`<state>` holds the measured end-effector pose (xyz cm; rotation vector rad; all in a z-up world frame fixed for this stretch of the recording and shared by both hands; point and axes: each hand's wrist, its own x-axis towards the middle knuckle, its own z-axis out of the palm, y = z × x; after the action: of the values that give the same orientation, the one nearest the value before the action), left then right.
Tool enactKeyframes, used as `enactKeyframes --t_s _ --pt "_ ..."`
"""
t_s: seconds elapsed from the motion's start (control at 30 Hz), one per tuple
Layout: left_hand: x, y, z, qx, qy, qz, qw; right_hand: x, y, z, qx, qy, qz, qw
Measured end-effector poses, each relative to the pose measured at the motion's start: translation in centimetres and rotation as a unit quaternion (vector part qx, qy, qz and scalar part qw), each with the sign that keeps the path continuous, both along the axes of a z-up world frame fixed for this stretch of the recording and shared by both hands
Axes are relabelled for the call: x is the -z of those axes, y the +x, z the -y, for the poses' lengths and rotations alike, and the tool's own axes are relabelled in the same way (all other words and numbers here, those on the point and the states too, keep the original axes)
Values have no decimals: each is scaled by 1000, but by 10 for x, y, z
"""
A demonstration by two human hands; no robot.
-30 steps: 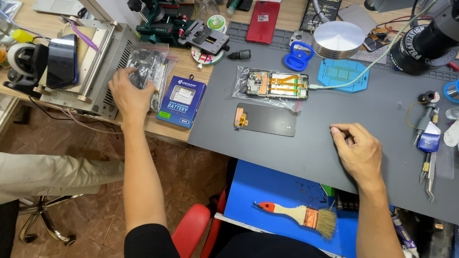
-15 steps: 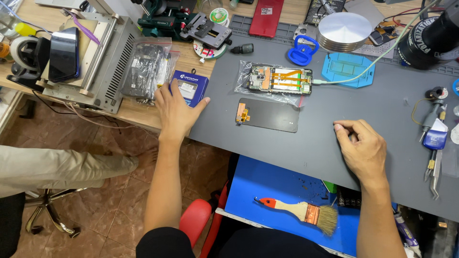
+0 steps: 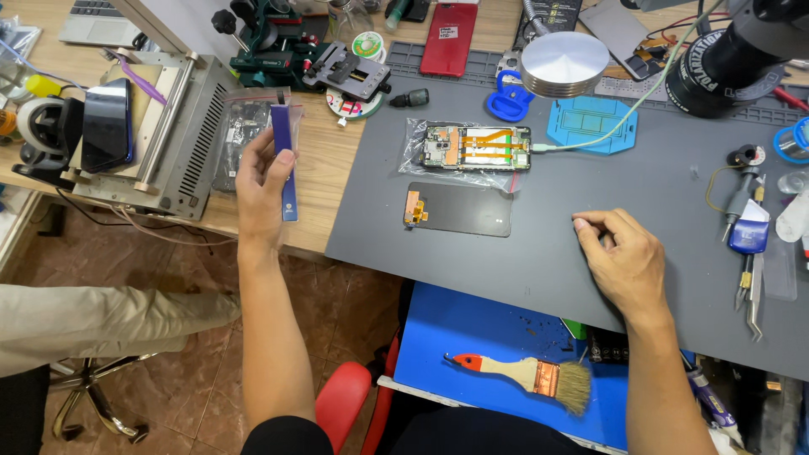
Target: The person assembles a smartphone by securing internal components with a screwdriver, attaching the back cover, and inspecting the device. They then place the assembled phone on a nearby surface and handle a new battery package.
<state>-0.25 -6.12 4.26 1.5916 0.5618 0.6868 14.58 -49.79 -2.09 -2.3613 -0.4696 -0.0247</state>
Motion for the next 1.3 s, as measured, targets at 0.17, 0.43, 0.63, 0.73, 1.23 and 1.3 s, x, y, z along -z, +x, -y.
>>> enactKeyframes --t_s 0.17,0.43,0.63,0.73,1.23,1.3 --pt "-3 -5 6 46 -60 -6 997 5 2 2 -2 -5 6 1000" --pt "-15 -9 14 158 -284 139 936 3 1 0 -3 -7 3 1000" --pt "-3 -3 14 116 -184 11 976 1 1 -1 5 -16 -7 1000" --pt "-3 2 23 41 21 -82 996 3 1 -1 1 -18 0 1000" --pt "49 9 9 -28 352 -272 895 5 -1 -4 -5 -41 42 998" --pt "74 10 -2 -31 464 -290 836 5 -2 -5 -3 -44 43 998"
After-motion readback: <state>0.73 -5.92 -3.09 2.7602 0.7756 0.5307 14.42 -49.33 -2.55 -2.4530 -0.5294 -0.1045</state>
